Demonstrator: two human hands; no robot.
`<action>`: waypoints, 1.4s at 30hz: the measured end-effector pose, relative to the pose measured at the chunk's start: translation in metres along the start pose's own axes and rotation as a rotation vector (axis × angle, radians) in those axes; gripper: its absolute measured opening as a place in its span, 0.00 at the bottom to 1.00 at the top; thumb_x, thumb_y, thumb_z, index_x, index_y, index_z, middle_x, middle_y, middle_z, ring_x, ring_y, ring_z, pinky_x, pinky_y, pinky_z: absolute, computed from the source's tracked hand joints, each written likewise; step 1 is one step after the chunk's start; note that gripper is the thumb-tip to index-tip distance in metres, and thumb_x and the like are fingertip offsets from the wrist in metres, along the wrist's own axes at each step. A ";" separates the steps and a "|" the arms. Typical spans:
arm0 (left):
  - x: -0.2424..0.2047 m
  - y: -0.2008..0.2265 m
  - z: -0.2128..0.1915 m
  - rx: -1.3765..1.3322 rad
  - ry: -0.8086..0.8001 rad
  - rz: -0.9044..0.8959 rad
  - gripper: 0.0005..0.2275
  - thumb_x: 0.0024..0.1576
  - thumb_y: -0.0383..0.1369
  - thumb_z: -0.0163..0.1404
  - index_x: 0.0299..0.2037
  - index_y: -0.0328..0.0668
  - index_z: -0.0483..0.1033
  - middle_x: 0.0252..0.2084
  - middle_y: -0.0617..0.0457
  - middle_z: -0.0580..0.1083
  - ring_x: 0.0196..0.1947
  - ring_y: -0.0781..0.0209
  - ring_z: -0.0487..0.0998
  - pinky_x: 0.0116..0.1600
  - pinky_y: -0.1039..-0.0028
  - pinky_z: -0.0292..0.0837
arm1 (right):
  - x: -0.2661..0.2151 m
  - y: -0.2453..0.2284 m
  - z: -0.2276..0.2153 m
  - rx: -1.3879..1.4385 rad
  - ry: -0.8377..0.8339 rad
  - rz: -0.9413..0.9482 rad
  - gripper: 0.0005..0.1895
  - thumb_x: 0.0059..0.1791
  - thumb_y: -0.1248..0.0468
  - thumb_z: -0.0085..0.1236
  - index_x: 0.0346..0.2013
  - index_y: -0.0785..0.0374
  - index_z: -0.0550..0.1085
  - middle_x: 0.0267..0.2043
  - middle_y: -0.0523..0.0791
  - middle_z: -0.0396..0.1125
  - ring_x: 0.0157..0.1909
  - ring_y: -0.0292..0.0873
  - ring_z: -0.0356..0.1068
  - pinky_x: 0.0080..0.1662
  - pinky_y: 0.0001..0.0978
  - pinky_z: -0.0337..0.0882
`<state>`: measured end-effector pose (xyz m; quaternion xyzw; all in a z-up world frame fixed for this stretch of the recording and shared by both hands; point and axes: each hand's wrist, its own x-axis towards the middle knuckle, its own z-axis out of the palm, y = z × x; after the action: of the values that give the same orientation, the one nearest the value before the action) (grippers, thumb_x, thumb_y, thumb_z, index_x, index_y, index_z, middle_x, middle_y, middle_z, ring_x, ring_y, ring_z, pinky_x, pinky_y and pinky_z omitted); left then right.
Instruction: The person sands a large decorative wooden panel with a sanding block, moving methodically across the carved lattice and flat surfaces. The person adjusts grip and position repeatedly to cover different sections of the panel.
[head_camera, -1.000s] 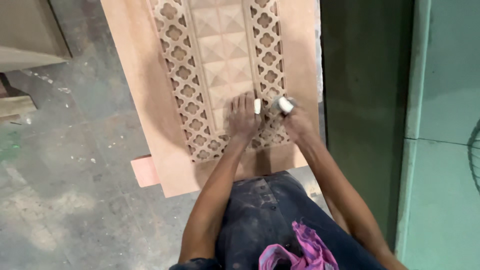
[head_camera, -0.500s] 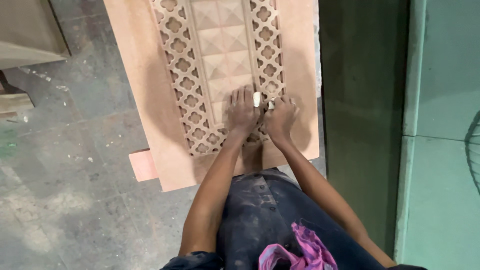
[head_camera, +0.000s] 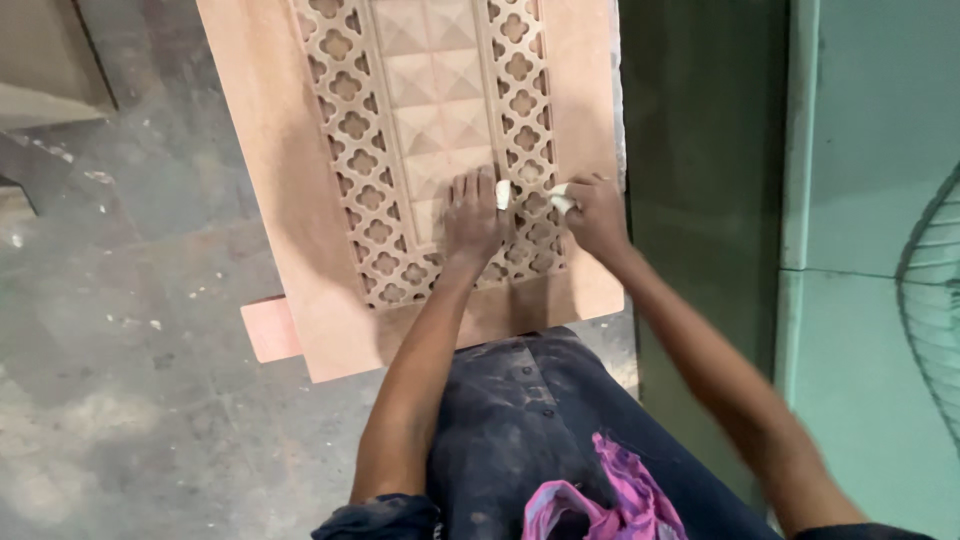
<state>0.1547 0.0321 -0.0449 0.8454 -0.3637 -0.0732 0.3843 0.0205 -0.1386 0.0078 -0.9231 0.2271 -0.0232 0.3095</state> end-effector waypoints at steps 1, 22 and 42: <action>-0.001 0.002 0.002 0.005 0.001 -0.005 0.22 0.56 0.42 0.51 0.55 0.32 0.70 0.50 0.39 0.73 0.51 0.39 0.71 0.56 0.50 0.65 | -0.005 -0.004 0.005 -0.052 0.150 -0.021 0.07 0.48 0.69 0.59 0.40 0.61 0.81 0.39 0.49 0.71 0.45 0.54 0.70 0.61 0.56 0.65; -0.002 -0.005 -0.006 0.036 -0.002 0.022 0.21 0.56 0.39 0.50 0.54 0.32 0.70 0.50 0.40 0.73 0.51 0.42 0.72 0.56 0.53 0.66 | -0.013 -0.073 0.040 -0.368 0.134 -0.105 0.12 0.39 0.69 0.60 0.37 0.61 0.78 0.45 0.45 0.70 0.50 0.50 0.68 0.49 0.54 0.61; 0.004 -0.001 -0.002 0.034 -0.049 -0.009 0.17 0.58 0.40 0.51 0.50 0.34 0.72 0.48 0.39 0.73 0.51 0.40 0.72 0.57 0.50 0.65 | -0.017 -0.047 0.043 -0.363 0.271 -0.131 0.17 0.41 0.69 0.58 0.44 0.65 0.77 0.57 0.50 0.67 0.59 0.57 0.65 0.56 0.52 0.61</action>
<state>0.1590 0.0304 -0.0435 0.8513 -0.3705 -0.0896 0.3607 0.0318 -0.0741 0.0019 -0.9647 0.2069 -0.1259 0.1031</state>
